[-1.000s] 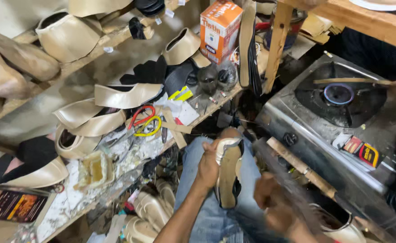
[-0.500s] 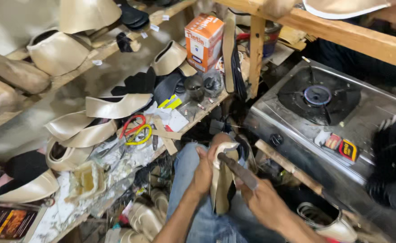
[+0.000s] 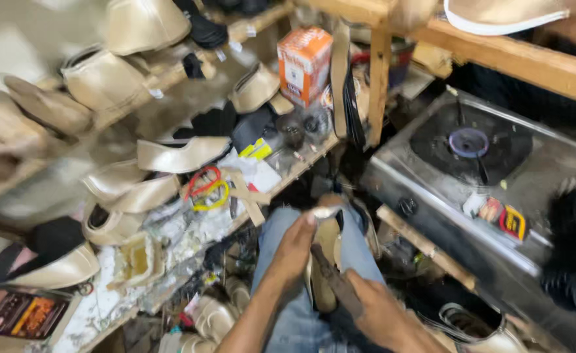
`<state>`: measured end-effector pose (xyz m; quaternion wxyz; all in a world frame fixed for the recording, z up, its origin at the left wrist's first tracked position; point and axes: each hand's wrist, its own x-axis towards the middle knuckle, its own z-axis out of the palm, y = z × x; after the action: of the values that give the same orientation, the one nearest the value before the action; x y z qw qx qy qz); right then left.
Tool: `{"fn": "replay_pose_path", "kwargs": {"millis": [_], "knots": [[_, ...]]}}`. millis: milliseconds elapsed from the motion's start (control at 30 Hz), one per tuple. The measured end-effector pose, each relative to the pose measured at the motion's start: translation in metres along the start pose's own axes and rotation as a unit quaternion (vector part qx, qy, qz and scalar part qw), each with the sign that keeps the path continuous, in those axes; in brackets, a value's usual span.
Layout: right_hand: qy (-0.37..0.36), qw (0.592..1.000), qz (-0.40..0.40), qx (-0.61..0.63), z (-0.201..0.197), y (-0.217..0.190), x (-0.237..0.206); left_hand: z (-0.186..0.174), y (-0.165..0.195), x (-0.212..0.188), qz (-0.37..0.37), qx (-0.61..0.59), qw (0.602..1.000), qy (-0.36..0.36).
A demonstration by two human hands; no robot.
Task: The person assembles a beige shoe by attaching a sole to the upper. They use shears to trim excess material, a hammer to tap the sole into place, and a small metal tool to press the edges. The person repeatedly turns the shoe over and adjusts the fit while working.
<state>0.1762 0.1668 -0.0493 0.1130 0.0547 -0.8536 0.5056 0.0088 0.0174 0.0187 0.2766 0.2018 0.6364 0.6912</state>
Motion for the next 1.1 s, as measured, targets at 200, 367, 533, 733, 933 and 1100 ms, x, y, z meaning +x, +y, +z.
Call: {"fn": "replay_pose_path", "kwargs": {"millis": [200,367,533,733,933,1100], "knots": [[0.053,0.984,0.074,0.153,-0.02,-0.073,0.056,-0.012,0.051,-0.015,0.254,0.199,0.927,0.19],[0.276,0.894,0.131,0.328,-0.063,-0.134,0.044,-0.018,0.066,-0.008,0.336,0.141,0.919,0.149],[0.081,0.972,0.187,0.118,-0.006,-0.058,0.058,0.004,0.058,-0.014,0.299,0.204,0.916,0.171],[0.134,0.975,0.108,0.14,0.044,0.022,0.0,0.013,0.077,-0.031,0.283,0.351,0.877,0.169],[0.234,0.927,0.168,0.242,0.015,-0.032,-0.012,0.045,0.052,-0.055,0.399,0.423,0.802,0.136],[0.316,0.856,0.227,0.341,-0.021,-0.071,-0.002,0.071,0.03,-0.062,0.449,0.456,0.762,0.105]]}}
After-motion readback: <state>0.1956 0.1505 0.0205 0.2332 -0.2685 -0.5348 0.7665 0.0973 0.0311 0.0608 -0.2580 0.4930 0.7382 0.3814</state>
